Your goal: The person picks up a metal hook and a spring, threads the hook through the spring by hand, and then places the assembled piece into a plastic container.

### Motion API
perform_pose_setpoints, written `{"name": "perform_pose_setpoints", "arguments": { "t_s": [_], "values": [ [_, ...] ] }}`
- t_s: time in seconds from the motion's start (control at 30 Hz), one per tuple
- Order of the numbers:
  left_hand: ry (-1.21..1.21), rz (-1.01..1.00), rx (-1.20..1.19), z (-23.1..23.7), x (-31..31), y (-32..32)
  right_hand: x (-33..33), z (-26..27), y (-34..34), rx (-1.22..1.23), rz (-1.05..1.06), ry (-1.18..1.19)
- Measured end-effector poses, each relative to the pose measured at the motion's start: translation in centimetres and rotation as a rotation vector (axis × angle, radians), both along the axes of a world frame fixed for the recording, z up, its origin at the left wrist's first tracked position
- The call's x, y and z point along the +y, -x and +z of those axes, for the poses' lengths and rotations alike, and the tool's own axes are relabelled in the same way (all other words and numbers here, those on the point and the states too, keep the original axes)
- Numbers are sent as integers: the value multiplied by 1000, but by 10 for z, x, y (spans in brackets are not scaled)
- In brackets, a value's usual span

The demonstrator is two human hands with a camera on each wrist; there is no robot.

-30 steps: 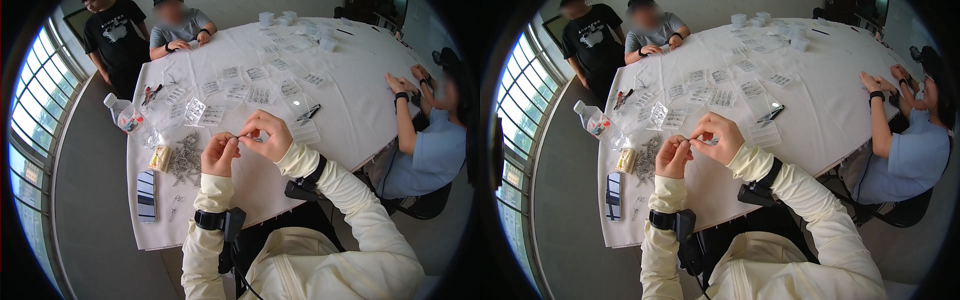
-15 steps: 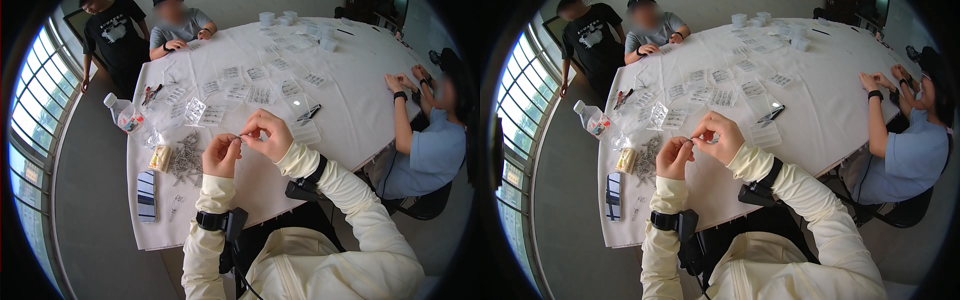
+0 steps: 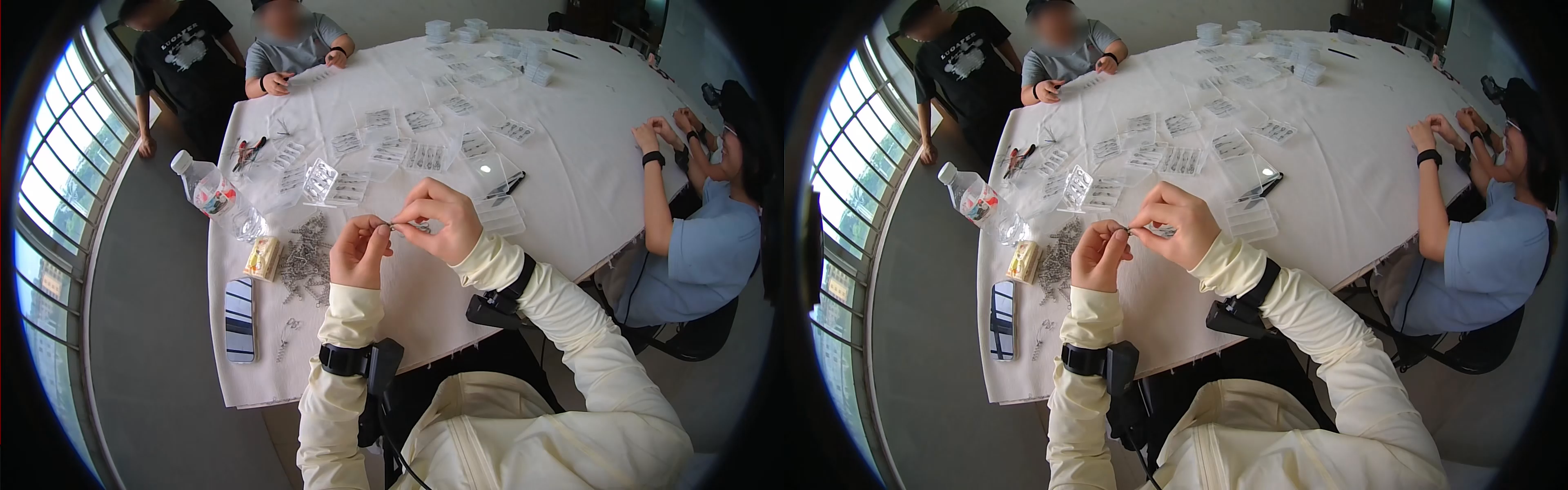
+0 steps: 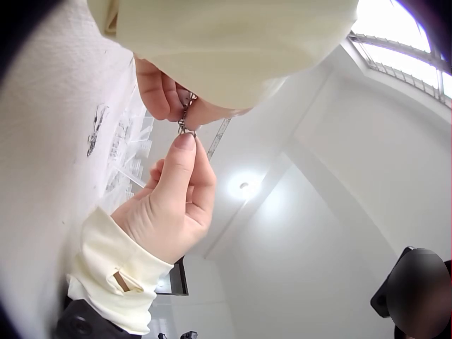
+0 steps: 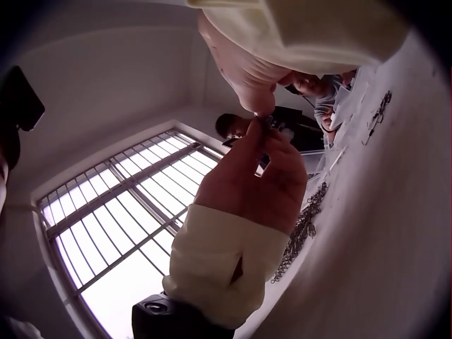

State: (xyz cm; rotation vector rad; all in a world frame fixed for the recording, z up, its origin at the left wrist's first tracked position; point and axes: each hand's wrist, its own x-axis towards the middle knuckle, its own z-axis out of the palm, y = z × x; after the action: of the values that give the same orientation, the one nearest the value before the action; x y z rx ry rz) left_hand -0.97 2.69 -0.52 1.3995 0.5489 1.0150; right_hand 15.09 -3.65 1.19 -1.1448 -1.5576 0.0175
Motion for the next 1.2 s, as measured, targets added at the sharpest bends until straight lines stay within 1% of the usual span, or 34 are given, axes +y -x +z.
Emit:
{"name": "perform_pose_setpoints", "arguments": {
  "t_s": [0.2, 0.63, 0.7, 0.9, 1.2],
  "values": [
    [-26, 50, 25, 5, -5, -2, -1, 0, 0, -31, -29, -24],
    [0, 2, 52, 7, -6, -3, 1, -2, 0, -32, -50, -62],
    [70, -33, 18, 6, -6, -3, 0, -2, 1, -35, -49, -69],
    [176, -88, -56, 0, -1, -2, 0, 0, 3, -38, -53, -80],
    [138, -70, -76, -5, 4, 0, -1, 0, 3, -36, -21, -50]
  ]
}}
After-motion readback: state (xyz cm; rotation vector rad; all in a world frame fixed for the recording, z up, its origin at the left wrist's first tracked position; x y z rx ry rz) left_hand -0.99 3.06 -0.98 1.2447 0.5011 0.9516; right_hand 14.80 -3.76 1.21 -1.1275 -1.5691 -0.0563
